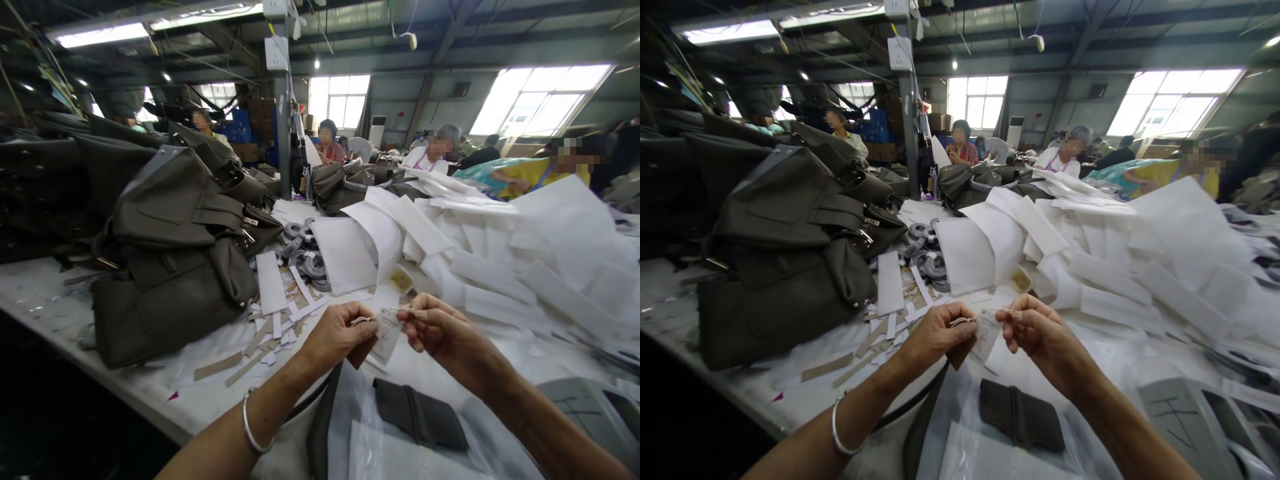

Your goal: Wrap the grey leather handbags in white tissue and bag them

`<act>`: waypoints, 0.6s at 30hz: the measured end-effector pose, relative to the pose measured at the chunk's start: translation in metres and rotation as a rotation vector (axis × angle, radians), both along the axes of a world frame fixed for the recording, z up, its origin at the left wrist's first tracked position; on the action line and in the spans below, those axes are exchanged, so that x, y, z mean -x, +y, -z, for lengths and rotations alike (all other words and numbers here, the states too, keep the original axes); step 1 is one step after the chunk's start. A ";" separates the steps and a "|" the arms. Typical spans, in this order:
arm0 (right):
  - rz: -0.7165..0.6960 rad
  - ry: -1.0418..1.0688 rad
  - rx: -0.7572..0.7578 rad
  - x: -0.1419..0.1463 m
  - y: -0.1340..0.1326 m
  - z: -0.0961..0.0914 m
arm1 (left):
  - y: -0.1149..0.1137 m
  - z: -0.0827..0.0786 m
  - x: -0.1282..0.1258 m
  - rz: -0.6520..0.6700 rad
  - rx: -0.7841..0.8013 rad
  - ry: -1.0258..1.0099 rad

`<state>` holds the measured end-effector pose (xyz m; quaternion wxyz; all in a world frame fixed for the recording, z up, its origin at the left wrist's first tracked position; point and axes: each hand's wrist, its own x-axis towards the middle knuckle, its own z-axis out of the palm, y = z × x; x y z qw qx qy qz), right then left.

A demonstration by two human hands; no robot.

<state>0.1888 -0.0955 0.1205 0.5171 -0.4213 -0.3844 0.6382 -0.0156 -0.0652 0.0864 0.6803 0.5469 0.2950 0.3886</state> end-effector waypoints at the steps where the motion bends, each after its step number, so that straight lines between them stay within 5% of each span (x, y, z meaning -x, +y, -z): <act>1: 0.024 -0.036 -0.011 0.000 0.000 0.001 | -0.001 0.001 0.002 0.000 0.016 0.005; 8: 0.150 -0.750 -0.233 0.008 -0.004 -0.003 | -0.004 0.000 0.012 -0.082 -0.105 0.094; 13: -0.108 -0.888 -0.362 0.030 -0.009 -0.001 | -0.007 -0.003 0.012 -0.062 -0.153 0.137; 18: -0.167 -0.952 -0.440 0.038 -0.008 0.000 | -0.009 -0.005 0.014 -0.102 -0.168 0.233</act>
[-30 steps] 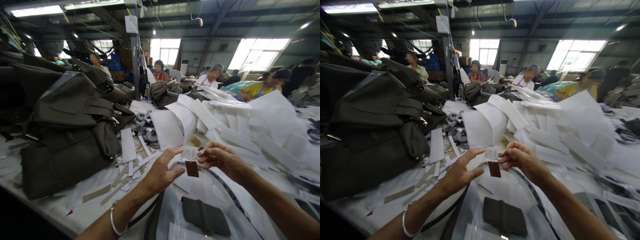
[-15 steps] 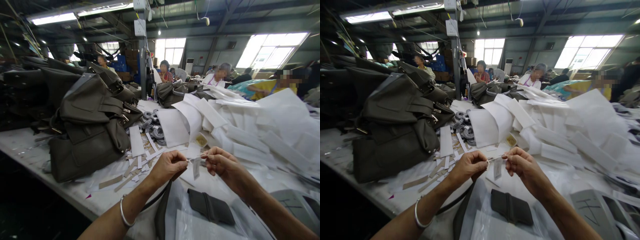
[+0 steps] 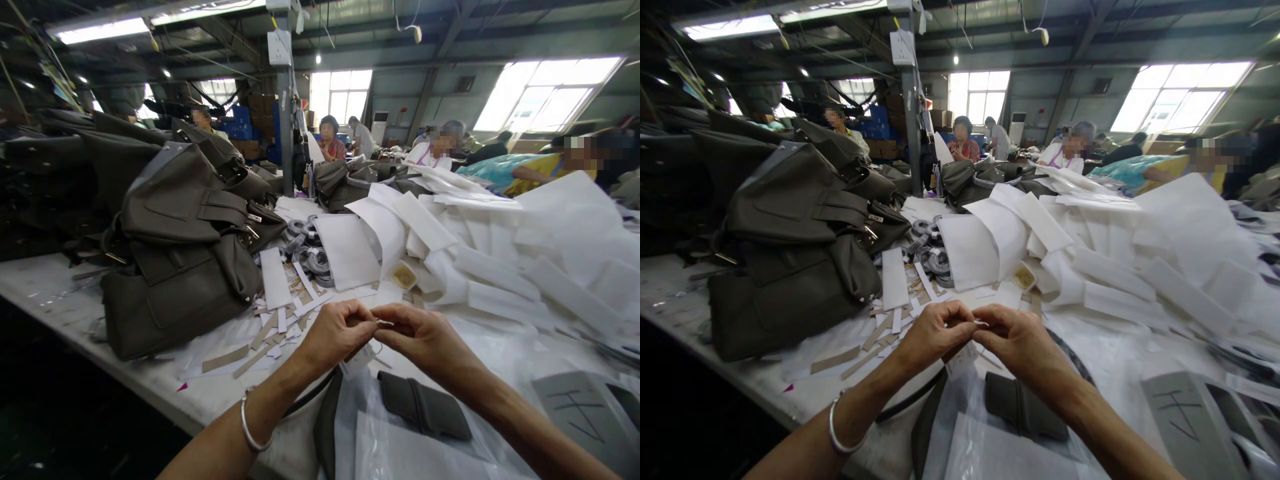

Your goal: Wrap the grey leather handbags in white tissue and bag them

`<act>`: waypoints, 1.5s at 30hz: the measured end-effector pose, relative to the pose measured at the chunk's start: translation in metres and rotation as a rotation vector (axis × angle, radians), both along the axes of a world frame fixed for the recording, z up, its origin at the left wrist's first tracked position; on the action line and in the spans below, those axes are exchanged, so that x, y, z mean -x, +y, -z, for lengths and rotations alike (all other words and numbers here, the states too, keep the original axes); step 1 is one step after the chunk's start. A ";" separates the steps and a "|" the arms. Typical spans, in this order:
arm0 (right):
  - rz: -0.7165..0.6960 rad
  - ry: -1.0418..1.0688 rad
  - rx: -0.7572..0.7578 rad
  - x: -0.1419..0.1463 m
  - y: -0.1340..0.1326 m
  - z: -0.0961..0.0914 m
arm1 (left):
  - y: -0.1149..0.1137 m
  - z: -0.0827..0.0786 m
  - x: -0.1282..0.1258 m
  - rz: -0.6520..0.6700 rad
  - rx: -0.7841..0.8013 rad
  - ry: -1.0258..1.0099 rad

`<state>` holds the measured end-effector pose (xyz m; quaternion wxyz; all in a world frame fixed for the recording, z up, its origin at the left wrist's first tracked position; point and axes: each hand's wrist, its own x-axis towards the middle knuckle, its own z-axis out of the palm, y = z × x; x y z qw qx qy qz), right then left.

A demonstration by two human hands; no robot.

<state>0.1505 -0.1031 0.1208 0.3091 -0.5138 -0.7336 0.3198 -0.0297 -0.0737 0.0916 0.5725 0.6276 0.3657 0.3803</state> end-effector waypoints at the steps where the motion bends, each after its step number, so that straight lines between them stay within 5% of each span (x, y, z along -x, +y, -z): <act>1: 0.001 -0.019 0.006 0.000 0.000 -0.001 | 0.000 0.000 0.000 -0.011 -0.006 0.015; 8: 0.078 -0.137 -0.122 0.001 0.002 -0.003 | 0.000 -0.002 -0.002 -0.060 -0.132 0.150; 18: 0.099 0.463 0.425 0.009 -0.001 0.004 | 0.013 0.006 0.019 0.093 -0.205 0.325; 28: 0.120 0.917 0.616 -0.005 -0.001 -0.004 | 0.029 0.012 0.039 0.251 -0.077 0.238; 32: 0.032 0.775 0.708 -0.016 -0.007 -0.005 | 0.033 0.018 0.049 0.297 -0.076 0.379; 35: 0.035 0.629 0.727 -0.017 -0.011 -0.001 | 0.028 0.011 0.043 0.262 -0.235 0.380; 41: 0.119 0.477 0.498 -0.010 -0.010 -0.008 | 0.007 -0.001 -0.005 0.495 -0.217 0.036; 45: 0.176 0.348 0.349 -0.022 -0.009 -0.012 | 0.001 0.011 -0.024 0.467 -0.218 0.107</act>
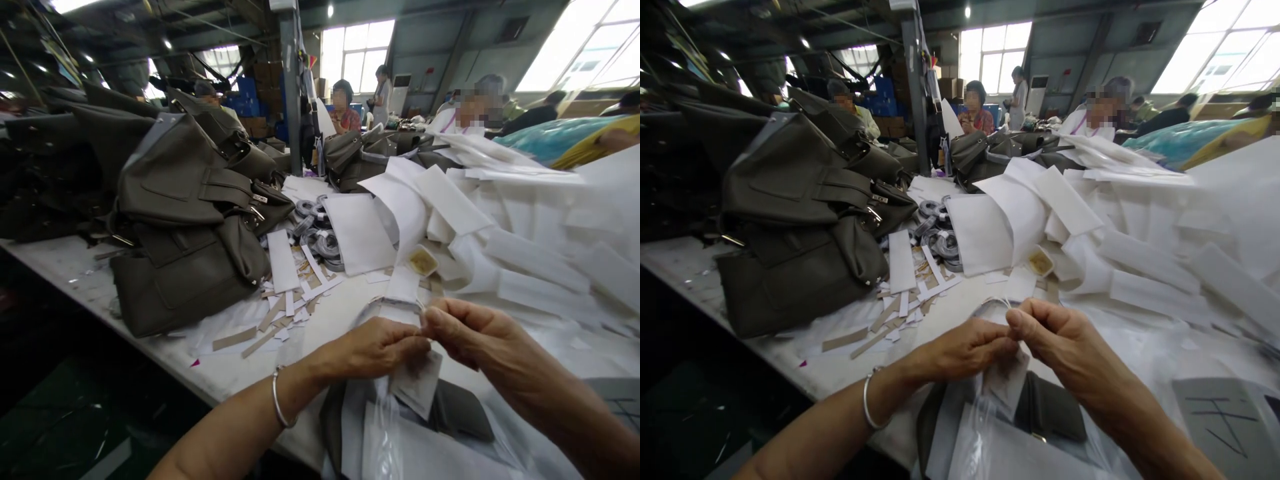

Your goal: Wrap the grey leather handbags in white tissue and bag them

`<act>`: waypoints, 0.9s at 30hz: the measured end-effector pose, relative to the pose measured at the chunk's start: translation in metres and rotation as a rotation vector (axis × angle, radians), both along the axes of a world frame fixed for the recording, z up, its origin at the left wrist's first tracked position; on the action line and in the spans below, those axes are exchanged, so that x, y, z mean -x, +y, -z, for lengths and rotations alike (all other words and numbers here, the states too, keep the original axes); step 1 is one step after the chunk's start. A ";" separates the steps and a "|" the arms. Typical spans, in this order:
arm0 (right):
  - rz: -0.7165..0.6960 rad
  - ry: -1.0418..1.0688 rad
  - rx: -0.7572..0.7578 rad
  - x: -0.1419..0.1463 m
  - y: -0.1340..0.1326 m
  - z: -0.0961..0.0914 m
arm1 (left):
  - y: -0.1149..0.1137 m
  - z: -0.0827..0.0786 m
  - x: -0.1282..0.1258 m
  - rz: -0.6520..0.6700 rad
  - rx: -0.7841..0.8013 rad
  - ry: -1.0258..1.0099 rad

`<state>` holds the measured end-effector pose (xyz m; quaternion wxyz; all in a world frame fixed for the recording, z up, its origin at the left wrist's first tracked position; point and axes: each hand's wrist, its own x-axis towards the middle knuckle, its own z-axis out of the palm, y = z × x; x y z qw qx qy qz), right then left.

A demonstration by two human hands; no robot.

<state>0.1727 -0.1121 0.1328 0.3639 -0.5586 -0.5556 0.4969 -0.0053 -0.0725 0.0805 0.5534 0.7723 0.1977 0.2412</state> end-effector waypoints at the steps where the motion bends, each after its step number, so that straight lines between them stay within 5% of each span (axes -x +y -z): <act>1: 0.018 0.013 -0.011 -0.004 -0.001 0.003 | -0.001 0.004 -0.002 -0.034 -0.055 0.027; 5: 0.039 0.250 0.129 -0.007 -0.006 0.022 | -0.005 0.015 -0.005 -0.065 -0.285 0.057; 10: 0.156 0.353 0.026 -0.002 -0.002 0.028 | 0.001 0.014 0.005 -0.008 -0.136 -0.092; 12: 0.233 0.286 -0.017 -0.008 0.005 0.023 | 0.012 0.017 0.018 -0.100 -0.052 -0.135; 14: 0.235 0.162 0.045 -0.015 0.014 0.022 | 0.024 0.027 0.033 -0.340 0.028 -0.024; 17: 0.063 -0.005 0.266 -0.019 0.031 0.032 | 0.039 0.053 0.049 -0.551 0.098 0.264; 21: -0.161 -0.024 0.534 -0.008 0.053 0.062 | 0.042 0.081 0.050 -0.430 0.216 0.323; 27: -0.335 0.150 0.693 0.015 0.072 0.104 | 0.041 0.095 0.036 -0.357 0.370 0.242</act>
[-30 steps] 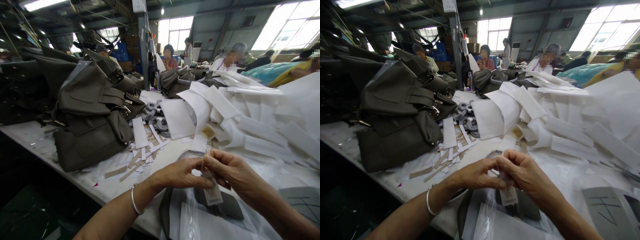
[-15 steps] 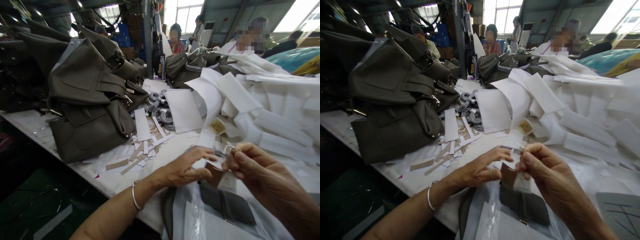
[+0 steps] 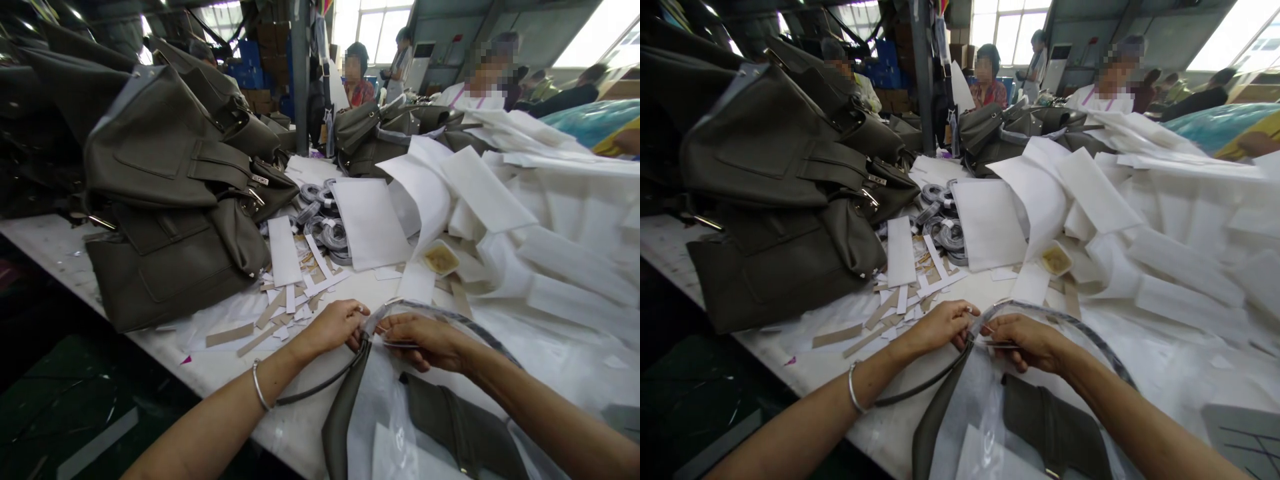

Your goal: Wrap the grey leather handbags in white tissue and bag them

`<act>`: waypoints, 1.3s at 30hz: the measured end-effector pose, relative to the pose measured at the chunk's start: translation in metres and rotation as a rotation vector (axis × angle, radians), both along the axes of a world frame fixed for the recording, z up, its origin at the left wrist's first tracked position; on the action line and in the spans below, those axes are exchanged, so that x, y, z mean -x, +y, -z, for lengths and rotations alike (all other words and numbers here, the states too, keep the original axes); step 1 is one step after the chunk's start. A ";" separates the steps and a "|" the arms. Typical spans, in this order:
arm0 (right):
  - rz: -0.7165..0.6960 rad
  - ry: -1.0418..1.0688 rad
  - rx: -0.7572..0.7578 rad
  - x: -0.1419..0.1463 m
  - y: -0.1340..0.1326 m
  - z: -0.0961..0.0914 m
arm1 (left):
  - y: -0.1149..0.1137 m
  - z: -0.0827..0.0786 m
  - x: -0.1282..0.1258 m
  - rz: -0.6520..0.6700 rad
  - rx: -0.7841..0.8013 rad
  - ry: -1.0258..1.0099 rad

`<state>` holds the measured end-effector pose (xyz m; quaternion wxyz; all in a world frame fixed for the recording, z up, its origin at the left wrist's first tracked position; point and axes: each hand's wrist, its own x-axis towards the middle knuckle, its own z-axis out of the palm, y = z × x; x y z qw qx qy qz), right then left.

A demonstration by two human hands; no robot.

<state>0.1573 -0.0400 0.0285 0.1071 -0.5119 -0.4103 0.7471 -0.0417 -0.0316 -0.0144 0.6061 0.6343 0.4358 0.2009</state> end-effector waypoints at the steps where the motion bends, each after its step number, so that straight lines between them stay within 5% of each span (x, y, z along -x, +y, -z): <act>1: 0.018 0.058 0.024 0.003 0.001 0.004 | 0.000 0.001 0.000 -0.007 0.001 -0.015; 7: 0.161 0.224 0.067 0.004 0.001 0.015 | 0.003 0.006 0.001 -0.051 -0.332 0.108; 13: 0.162 0.188 0.015 -0.001 0.000 0.013 | 0.006 0.003 0.005 -0.075 -0.408 0.142; 21: 0.403 -0.008 -0.163 0.003 -0.021 0.003 | 0.007 -0.009 0.013 -0.170 -0.303 -0.012; 28: 0.244 0.292 -0.168 0.003 -0.024 -0.010 | 0.006 -0.003 0.006 -0.233 -0.021 -0.240; 31: 0.236 0.052 -0.339 0.006 -0.015 -0.003 | 0.004 -0.003 0.003 -0.264 0.083 -0.347; 36: 0.232 -0.234 -0.931 0.013 -0.004 0.015 | 0.004 0.000 0.003 -0.302 0.205 -0.469; 39: 0.183 -0.233 -0.978 0.014 -0.002 0.016 | 0.004 -0.002 0.007 -0.282 0.267 -0.524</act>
